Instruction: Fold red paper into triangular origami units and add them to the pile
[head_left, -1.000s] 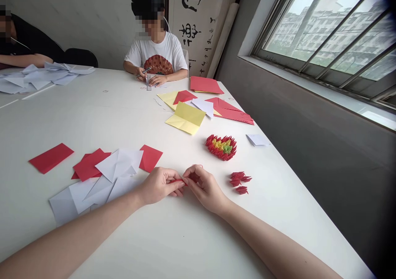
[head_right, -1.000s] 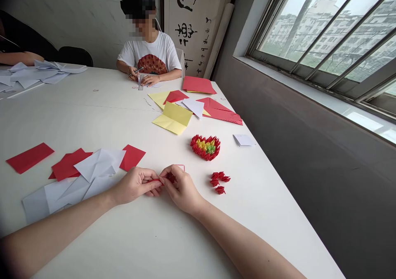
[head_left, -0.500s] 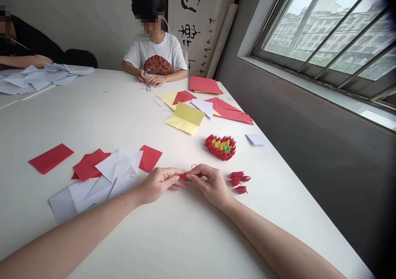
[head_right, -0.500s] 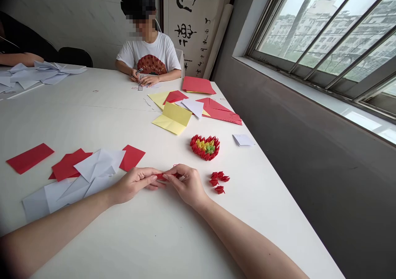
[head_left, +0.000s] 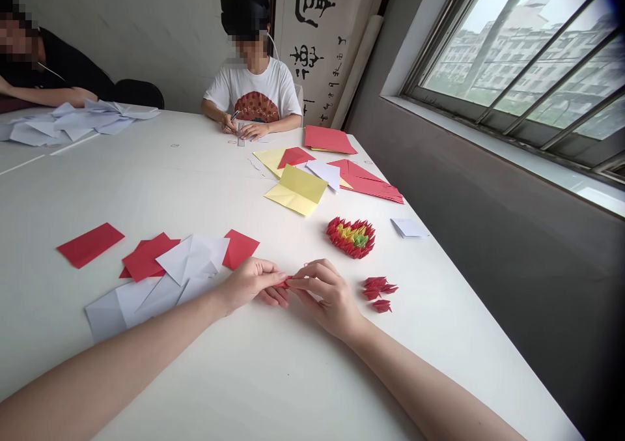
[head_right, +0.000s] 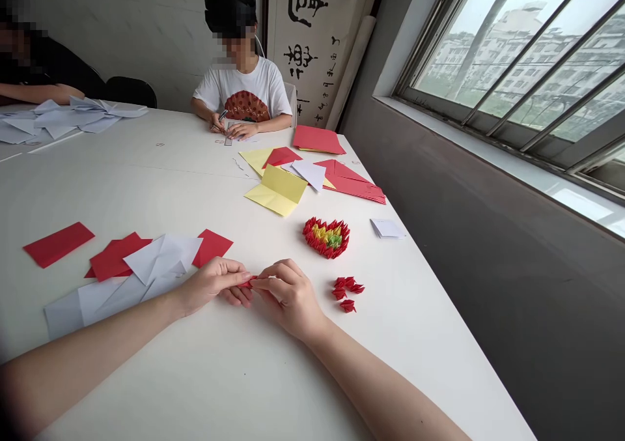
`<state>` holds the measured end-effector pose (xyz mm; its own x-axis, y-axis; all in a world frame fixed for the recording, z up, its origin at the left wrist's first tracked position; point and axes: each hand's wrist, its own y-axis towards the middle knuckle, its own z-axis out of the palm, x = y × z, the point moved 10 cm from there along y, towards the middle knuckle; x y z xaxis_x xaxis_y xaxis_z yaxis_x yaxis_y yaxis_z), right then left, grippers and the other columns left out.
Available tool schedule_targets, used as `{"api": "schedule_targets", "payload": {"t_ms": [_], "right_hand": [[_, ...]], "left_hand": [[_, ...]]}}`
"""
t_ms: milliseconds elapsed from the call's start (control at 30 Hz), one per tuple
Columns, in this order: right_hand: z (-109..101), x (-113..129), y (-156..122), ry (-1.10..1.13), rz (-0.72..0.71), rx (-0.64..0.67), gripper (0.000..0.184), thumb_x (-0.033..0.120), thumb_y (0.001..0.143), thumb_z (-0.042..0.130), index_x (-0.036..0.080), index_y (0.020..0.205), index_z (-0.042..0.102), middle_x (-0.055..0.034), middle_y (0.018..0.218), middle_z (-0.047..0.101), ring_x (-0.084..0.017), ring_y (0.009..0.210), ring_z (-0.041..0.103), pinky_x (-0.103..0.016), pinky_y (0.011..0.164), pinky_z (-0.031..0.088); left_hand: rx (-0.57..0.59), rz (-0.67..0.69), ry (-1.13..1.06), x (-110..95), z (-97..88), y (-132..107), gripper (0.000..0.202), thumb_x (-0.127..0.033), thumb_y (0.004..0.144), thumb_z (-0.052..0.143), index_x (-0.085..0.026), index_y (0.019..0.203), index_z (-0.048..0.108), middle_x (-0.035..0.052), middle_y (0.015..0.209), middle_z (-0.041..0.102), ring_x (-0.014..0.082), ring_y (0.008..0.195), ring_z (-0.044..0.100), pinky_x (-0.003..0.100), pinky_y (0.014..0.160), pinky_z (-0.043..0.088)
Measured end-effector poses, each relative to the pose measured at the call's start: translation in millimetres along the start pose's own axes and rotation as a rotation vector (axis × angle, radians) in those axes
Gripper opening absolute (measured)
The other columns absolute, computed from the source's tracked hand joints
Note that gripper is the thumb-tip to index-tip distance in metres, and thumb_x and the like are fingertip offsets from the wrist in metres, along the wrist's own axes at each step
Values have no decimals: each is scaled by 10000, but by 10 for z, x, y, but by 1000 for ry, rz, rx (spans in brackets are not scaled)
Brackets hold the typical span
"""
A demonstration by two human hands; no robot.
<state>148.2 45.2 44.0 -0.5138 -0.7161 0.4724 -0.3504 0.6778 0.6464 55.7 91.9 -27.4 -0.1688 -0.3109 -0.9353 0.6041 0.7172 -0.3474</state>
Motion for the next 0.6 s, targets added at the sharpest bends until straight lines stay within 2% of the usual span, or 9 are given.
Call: {"api": "schedule_targets", "payload": {"t_ms": [100, 300, 600], "right_hand": [[30, 24, -6, -79, -11, 8, 158, 152, 833, 574, 232, 951, 643, -55, 819, 663, -181, 770, 562, -346, 687, 500], [86, 74, -36, -132, -33, 50, 143, 154, 828, 572, 225, 940, 627, -46, 814, 673, -180, 763, 571, -387, 779, 475], [114, 164, -32, -228, -81, 94, 110, 135, 831, 552, 194, 903, 610, -36, 805, 686, -161, 714, 567, -348, 727, 445]], "left_hand": [[-65, 5, 46, 20, -34, 1, 281, -395, 746, 622, -117, 704, 633, 83, 699, 690, 217, 668, 692, 270, 589, 526], [-78, 44, 79, 14, -15, -10, 234, -336, 752, 597, -134, 634, 605, 47, 640, 665, 193, 636, 687, 261, 569, 542], [-88, 27, 172, 72, -3, -5, 183, -280, 760, 575, -147, 637, 596, 31, 625, 665, 191, 625, 689, 260, 567, 542]]}}
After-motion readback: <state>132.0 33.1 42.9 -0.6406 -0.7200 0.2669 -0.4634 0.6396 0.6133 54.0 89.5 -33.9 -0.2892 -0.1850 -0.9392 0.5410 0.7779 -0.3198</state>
